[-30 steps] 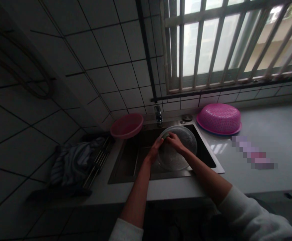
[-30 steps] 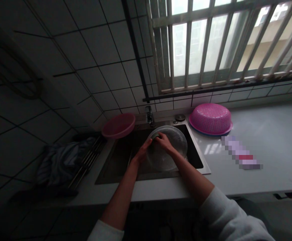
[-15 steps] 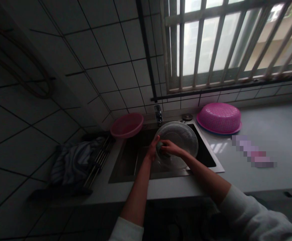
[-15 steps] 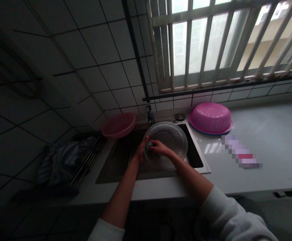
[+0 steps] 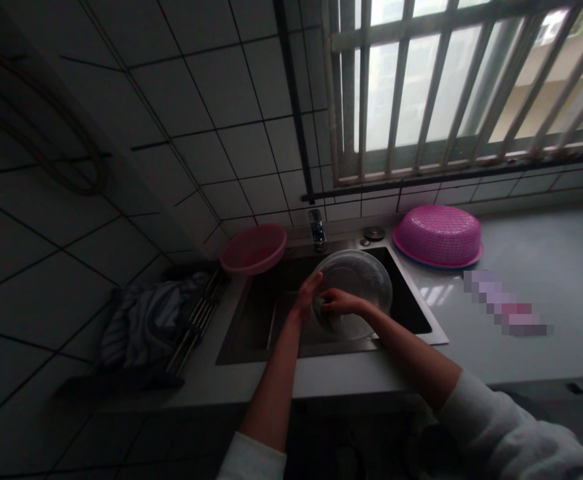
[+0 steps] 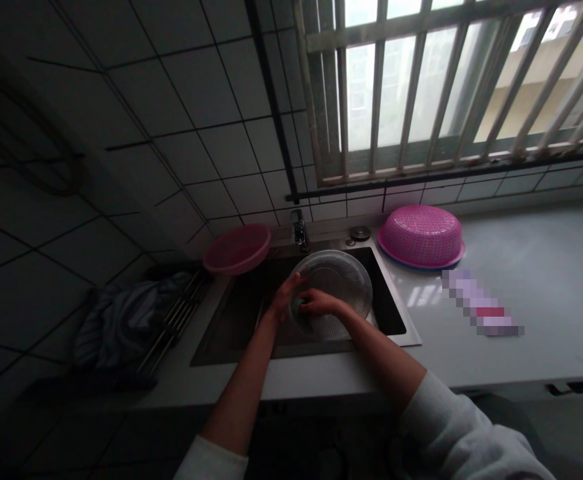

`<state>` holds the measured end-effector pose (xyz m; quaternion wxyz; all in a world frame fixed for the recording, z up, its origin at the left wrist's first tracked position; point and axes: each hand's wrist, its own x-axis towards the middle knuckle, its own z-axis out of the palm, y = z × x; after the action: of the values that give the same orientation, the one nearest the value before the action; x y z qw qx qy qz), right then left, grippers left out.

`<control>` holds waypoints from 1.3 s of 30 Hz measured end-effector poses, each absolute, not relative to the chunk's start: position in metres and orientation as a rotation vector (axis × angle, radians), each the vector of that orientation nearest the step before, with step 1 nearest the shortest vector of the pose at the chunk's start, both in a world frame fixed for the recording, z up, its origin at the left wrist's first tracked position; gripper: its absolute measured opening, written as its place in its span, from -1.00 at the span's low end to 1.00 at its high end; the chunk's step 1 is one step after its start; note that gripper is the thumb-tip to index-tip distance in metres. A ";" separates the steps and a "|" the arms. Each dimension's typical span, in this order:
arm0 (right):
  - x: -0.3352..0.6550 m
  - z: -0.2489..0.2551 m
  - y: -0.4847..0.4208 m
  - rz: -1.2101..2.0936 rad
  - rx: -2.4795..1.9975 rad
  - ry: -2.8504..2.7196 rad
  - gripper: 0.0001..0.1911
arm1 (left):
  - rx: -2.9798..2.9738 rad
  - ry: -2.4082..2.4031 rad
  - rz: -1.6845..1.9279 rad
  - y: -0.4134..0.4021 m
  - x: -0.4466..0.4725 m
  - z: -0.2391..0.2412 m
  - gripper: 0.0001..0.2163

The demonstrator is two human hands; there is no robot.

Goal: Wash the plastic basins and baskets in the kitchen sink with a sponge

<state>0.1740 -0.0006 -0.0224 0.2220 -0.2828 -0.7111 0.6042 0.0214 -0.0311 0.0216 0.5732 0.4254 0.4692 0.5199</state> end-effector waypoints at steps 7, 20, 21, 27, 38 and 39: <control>0.188 -0.004 0.022 1.307 -0.945 -1.169 -0.69 | 0.979 0.984 1.130 -0.028 0.025 0.015 -0.37; 0.176 -0.016 0.001 1.816 -0.863 -1.874 -0.65 | 0.844 1.086 1.166 -0.031 0.021 0.018 -0.37; 0.176 -0.017 0.000 1.820 -0.876 -1.877 -0.65 | 0.849 1.093 1.166 -0.031 0.021 0.018 -0.39; 0.176 -0.010 0.006 1.605 -0.829 -1.557 -0.55 | 0.839 0.995 1.146 -0.031 0.024 0.019 -0.41; 0.186 -0.010 0.016 1.300 -0.999 -1.559 -0.69 | 0.935 0.978 1.115 -0.031 0.027 0.019 -0.35; 0.182 -0.012 0.013 1.424 -0.980 -1.665 -0.71 | 0.940 1.018 1.143 -0.031 0.026 0.019 -0.36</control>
<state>0.1824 0.0127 -0.0119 0.3622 -0.3807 -0.6464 0.5532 0.0258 -0.0311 0.0188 0.6232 0.4095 0.4432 0.4976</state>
